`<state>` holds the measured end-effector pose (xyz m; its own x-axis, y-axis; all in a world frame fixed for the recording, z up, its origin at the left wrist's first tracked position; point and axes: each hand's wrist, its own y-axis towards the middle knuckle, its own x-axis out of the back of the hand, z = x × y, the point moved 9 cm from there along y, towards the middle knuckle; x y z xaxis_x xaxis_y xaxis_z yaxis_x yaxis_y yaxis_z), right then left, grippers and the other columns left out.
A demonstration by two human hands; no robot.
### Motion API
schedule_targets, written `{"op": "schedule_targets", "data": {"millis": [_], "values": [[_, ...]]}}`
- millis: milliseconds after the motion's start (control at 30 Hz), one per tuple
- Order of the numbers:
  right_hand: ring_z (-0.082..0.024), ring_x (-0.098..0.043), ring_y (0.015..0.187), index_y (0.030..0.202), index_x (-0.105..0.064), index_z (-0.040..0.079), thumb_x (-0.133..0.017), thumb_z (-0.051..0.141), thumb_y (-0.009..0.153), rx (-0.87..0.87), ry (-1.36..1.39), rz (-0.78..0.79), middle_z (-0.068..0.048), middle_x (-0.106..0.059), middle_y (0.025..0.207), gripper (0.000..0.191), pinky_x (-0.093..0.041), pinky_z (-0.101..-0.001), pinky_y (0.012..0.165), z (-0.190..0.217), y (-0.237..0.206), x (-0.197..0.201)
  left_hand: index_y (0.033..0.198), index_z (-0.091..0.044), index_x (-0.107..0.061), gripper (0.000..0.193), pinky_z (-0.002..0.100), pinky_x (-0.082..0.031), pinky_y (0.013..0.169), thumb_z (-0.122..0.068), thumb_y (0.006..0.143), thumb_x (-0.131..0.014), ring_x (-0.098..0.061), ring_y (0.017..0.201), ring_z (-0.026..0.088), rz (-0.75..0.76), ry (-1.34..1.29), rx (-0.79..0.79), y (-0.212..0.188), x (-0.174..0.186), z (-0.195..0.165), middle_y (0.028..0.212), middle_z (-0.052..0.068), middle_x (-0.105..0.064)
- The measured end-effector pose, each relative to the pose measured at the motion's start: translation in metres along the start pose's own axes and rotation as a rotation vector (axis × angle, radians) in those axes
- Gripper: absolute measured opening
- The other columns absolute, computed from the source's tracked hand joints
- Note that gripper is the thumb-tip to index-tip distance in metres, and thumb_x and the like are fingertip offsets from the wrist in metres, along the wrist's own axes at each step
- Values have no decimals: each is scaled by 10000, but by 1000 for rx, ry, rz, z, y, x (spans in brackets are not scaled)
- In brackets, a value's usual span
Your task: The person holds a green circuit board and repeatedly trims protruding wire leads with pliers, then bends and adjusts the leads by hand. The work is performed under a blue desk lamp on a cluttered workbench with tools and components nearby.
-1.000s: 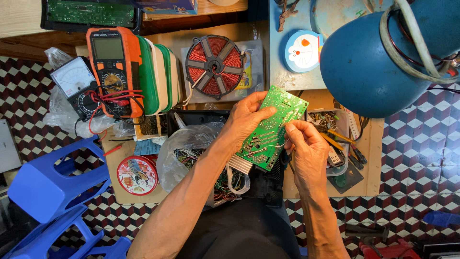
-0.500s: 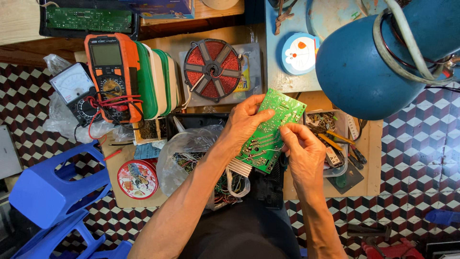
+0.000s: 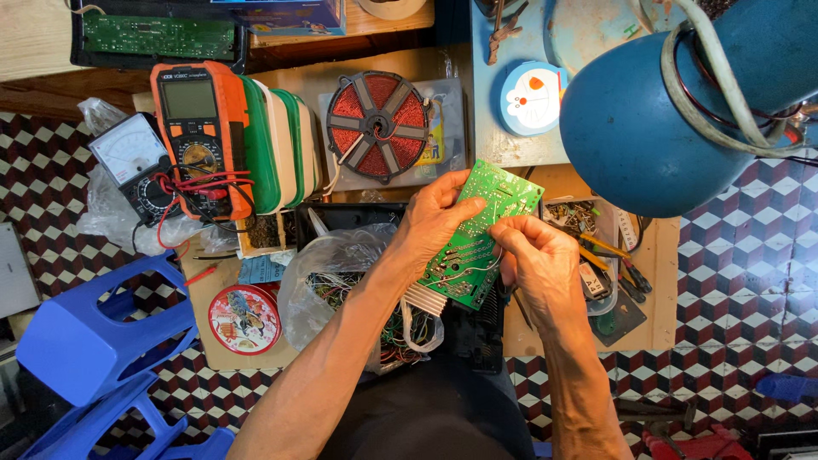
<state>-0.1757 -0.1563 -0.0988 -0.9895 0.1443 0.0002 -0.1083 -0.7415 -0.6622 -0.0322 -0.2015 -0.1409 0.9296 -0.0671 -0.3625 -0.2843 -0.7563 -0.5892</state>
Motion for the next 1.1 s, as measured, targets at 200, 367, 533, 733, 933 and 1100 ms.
{"op": "schedule_targets", "data": {"millis": [200,367,533,733,933,1100], "values": [[-67,-493,458,871,-719,-11,-684,127,898,-28,-101,23,-25,-615,660,146,-389,-223,451,6,2,0,1381,-18,-581,476,284,-584,757,-108,918,-641,-698,908,136,-15,27,38,-1,1,1,1092,99,-747],[-73,-502,461,856,-710,-20,-689,127,895,-43,-189,12,-32,-615,653,154,-386,-224,452,6,6,0,1389,-15,-581,482,287,-579,778,-111,920,-639,-694,928,133,-12,33,20,-2,1,1,1105,97,-745],[-78,-504,459,873,-710,-17,-699,145,893,-56,-193,10,-30,-613,655,164,-382,-228,439,4,7,1,1392,-21,-584,484,289,-577,798,-120,922,-647,-691,947,132,-4,55,-8,-2,1,-1,1120,103,-747],[-88,-503,447,876,-707,-23,-708,145,889,-75,-195,-14,-34,-618,657,168,-383,-238,417,1,9,4,1394,-37,-589,487,276,-578,807,-124,920,-658,-690,971,117,-27,123,-56,-2,2,0,1147,97,-749],[-88,-504,445,870,-702,-25,-709,140,889,-73,-215,-23,-40,-620,658,166,-384,-239,417,3,8,5,1374,-10,-604,477,271,-574,782,-124,916,-668,-691,936,108,-27,125,-101,1,0,1,1122,93,-758],[-90,-505,440,864,-705,-20,-710,144,883,-72,-239,-42,-42,-625,650,165,-382,-244,409,7,7,3,1335,0,-620,441,264,-570,742,-150,922,-656,-692,880,103,-45,104,-64,1,1,1,1055,88,-760]]}}
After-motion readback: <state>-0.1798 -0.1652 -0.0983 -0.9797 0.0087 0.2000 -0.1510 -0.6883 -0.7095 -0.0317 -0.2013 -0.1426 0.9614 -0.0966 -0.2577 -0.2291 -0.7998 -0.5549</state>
